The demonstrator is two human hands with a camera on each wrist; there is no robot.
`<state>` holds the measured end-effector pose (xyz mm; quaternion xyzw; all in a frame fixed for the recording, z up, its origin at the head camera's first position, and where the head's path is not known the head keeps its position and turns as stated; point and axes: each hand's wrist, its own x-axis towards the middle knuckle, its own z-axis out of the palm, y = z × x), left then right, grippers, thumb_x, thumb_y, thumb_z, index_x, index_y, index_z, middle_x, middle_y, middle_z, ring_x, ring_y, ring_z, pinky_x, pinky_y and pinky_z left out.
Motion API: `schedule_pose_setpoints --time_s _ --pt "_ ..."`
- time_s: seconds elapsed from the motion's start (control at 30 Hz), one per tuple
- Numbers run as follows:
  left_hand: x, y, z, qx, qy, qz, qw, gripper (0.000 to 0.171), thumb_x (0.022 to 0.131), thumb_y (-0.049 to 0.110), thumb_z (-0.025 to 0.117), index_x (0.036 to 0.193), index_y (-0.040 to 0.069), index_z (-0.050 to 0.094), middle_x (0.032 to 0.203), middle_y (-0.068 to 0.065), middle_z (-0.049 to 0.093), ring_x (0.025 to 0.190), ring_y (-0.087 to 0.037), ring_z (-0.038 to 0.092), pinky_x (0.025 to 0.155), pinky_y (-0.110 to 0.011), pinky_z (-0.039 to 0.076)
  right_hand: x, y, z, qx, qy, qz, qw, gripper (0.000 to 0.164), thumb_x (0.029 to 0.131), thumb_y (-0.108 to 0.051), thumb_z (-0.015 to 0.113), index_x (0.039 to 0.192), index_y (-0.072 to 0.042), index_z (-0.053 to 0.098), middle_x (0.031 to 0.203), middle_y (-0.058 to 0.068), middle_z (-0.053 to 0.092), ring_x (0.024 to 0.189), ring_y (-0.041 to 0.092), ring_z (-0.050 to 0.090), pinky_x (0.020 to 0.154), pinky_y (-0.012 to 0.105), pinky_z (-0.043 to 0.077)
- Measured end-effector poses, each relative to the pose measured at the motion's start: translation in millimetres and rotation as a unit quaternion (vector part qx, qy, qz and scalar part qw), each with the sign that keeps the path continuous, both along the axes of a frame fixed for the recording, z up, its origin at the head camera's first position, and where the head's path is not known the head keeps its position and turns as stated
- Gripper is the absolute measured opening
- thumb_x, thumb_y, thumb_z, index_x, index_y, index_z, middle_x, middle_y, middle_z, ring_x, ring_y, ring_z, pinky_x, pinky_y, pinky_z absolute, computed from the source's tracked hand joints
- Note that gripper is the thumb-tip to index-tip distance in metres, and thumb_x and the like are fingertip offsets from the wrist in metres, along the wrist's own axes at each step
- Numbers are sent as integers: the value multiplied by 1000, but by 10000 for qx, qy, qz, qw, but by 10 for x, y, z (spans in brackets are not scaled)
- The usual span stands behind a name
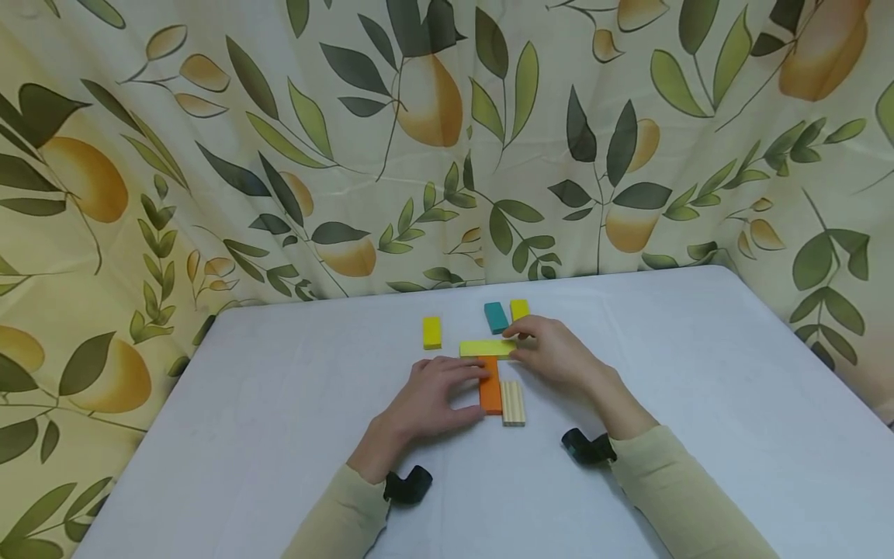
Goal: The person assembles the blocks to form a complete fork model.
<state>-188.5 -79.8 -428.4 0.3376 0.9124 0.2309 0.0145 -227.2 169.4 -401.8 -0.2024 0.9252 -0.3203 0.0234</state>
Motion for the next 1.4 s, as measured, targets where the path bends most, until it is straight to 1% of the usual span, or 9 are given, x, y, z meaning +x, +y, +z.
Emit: schedule_pose_setpoints --time_s 0.23,0.37,0.57,0.67,0.83,1.03,1.17,1.3,1.4 --pt "-28 -30 19 289 14 86 9995 46 91 39 73 135 28 66 142 13 56 132 -14 47 113 -55 29 15 -3 43 -25 -117 -137 9998 28 93 -10 71 121 -8 71 120 10 66 112 32 57 101 54 46" --pt "-60 -33 40 408 96 75 9991 47 91 37 75 136 26 65 142 11 57 133 -15 46 113 -54 29 43 8 61 -7 -72 -75 9999 27 93 -9 71 120 -7 71 120 10 67 113 33 58 101 55 46" --pt "-122 -30 43 692 71 -43 9976 46 92 34 75 135 20 66 142 7 57 133 -16 46 114 -49 31 103 20 50 59 -153 -19 9999 28 91 -11 74 119 -9 71 120 9 67 113 32 58 101 54 47" --pt "-151 -19 40 775 125 -104 9969 45 92 32 75 134 18 67 142 6 57 133 -17 46 114 -47 33 143 24 49 32 -216 26 9998 27 92 -12 74 119 -10 71 120 8 67 113 32 58 101 54 47" --pt "-183 13 32 774 170 -111 9968 43 92 32 75 132 18 68 141 6 58 134 -16 45 114 -43 33 224 36 50 -33 -220 204 9995 27 92 -14 75 118 -11 71 119 5 67 115 31 58 101 55 46" --pt "-213 36 26 807 -4 -117 9967 42 92 31 76 131 18 68 139 6 59 133 -13 45 114 -39 33 314 41 29 -66 -127 463 9988 29 90 -13 77 118 -10 71 120 3 68 116 29 59 101 54 47" --pt "-239 44 14 832 -105 -171 9963 43 92 29 75 133 18 67 140 7 58 136 -14 43 115 -39 32 374 46 17 -106 -53 641 9979 30 89 -14 77 119 -10 71 121 2 67 119 29 58 104 53 45" --pt "-270 63 -4 743 -175 -172 9969 44 93 32 75 134 19 66 142 8 56 138 -15 41 116 -40 31 443 61 0 -124 -59 802 9967 32 89 -18 78 120 -12 70 124 1 65 125 30 54 107 55 41" --pt "-297 78 -14 612 -230 -152 9977 45 93 36 74 135 22 65 143 10 55 139 -15 39 117 -40 29 491 66 -19 -95 -109 953 9953 36 88 -23 80 122 -13 70 128 1 64 128 31 52 108 56 40"
